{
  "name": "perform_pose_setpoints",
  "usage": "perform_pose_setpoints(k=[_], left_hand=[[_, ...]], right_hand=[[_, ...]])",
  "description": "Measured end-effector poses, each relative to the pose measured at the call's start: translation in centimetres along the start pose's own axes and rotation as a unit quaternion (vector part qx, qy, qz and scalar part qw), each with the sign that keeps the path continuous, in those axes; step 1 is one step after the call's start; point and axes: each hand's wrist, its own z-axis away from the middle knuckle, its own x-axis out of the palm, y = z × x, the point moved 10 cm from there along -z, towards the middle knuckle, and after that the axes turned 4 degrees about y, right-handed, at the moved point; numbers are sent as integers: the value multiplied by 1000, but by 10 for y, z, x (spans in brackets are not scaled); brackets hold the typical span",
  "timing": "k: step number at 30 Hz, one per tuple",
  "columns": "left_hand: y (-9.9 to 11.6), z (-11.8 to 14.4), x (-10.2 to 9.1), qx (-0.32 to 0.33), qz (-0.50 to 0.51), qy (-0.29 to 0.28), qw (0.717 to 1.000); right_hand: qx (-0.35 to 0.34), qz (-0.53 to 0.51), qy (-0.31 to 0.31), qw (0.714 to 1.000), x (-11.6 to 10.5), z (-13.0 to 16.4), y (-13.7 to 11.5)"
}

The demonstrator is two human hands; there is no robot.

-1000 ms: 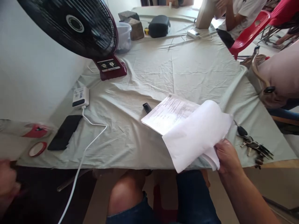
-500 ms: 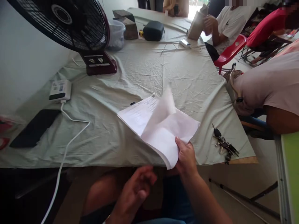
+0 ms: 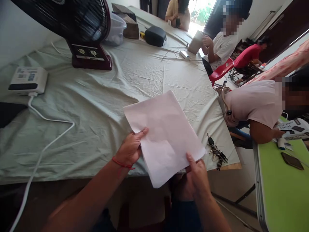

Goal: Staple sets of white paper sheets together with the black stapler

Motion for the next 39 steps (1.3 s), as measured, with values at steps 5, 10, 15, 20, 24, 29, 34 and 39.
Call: perform_pose_setpoints(k=[5,10,15,20,24,29,34,39], left_hand=[[16,-5,-23,-10,-68,-64,996],[13,-13,-39,9,-96,-48,994],[26,-26,-48,58,-134,-21,989],[62,-41,-60,170,-203,7,964],[66,-52,-62,192,-260,28,946],[69,-52,-55,239,-236,32,941],[72,-51,-55,263,-312,55,911],[75,-52,-61,275,-269,76,920]], right_hand=[[-97,40,-63,992,14,-59,-67],[-70,118,-244,960,101,-81,-57],[-79,160,-296,938,141,-98,-16],[-107,155,-230,955,129,-126,5],[-114,151,-200,961,122,-131,6],[-119,154,-189,963,120,-127,3],[-129,152,-186,962,118,-127,0],[-144,147,-172,964,118,-128,-5]])
